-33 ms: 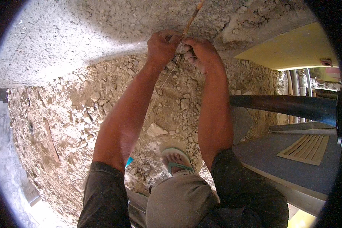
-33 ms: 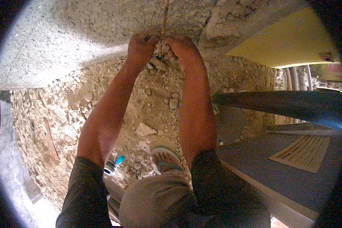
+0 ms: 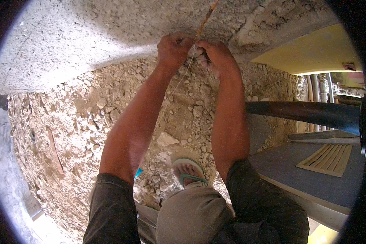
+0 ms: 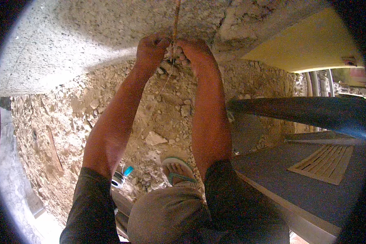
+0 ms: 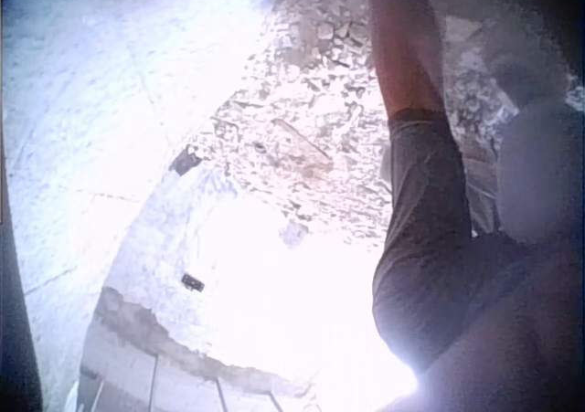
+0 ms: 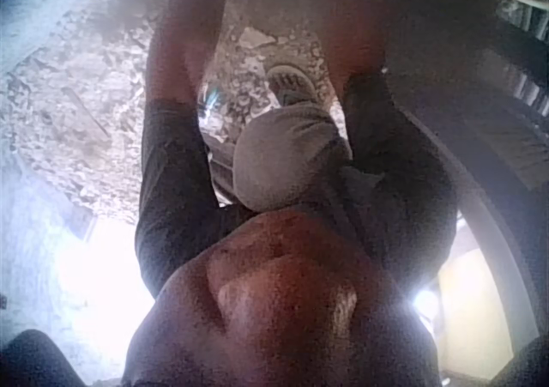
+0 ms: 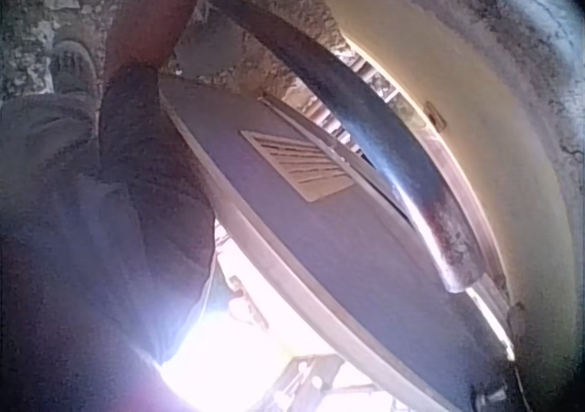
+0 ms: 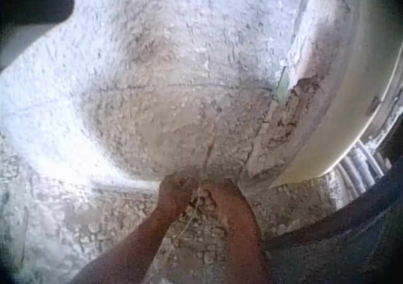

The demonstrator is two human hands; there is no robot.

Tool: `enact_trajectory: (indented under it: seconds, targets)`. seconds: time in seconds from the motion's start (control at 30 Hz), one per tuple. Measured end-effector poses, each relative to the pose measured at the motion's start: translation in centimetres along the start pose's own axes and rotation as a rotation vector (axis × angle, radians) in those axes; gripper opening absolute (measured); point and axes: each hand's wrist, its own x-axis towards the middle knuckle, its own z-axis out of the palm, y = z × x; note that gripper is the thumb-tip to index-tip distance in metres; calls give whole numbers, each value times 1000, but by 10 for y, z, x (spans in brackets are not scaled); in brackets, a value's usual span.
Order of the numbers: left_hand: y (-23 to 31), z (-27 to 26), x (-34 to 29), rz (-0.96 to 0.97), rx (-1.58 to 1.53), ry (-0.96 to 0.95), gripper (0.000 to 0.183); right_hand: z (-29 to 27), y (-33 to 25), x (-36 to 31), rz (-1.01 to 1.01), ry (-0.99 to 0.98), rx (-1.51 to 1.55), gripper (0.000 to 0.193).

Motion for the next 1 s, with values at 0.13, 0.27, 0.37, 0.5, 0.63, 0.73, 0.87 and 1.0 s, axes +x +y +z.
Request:
enact_trajectory:
  seconds: [0.13, 0.27, 0.37, 0.5, 0.63, 0.73, 0.87, 1.0]
  targets:
    - [4, 2, -3, -165, -23, -49, 21, 0, 2, 0, 9, 47, 9, 19]
    - [3, 0, -2, -157, 31, -38, 21, -2, 11, 12, -85, 48, -62, 19]
    - [6, -4, -1, -188, -27, -69, 23, 0, 7, 12, -68, 67, -108, 21]
    - [-10, -1, 4, -142, -140, -26, 26, 5, 4, 14, -32, 44, -134, 23]
    - [-7, 9, 4, -160, -68, -3, 32, -1, 13, 24, -3, 45, -111, 25]
    - [-39, 7, 6, -49, 23, -13, 32, 11, 19, 20, -45, -29, -107, 25]
    - [-21, 9, -1, -255, -63, -65, 29, 6, 40, 35, -89, -7, -202, 23]
    - [-34, 13, 2, -241, 8, -48, 29, 10, 49, 41, -191, 36, -360, 21]
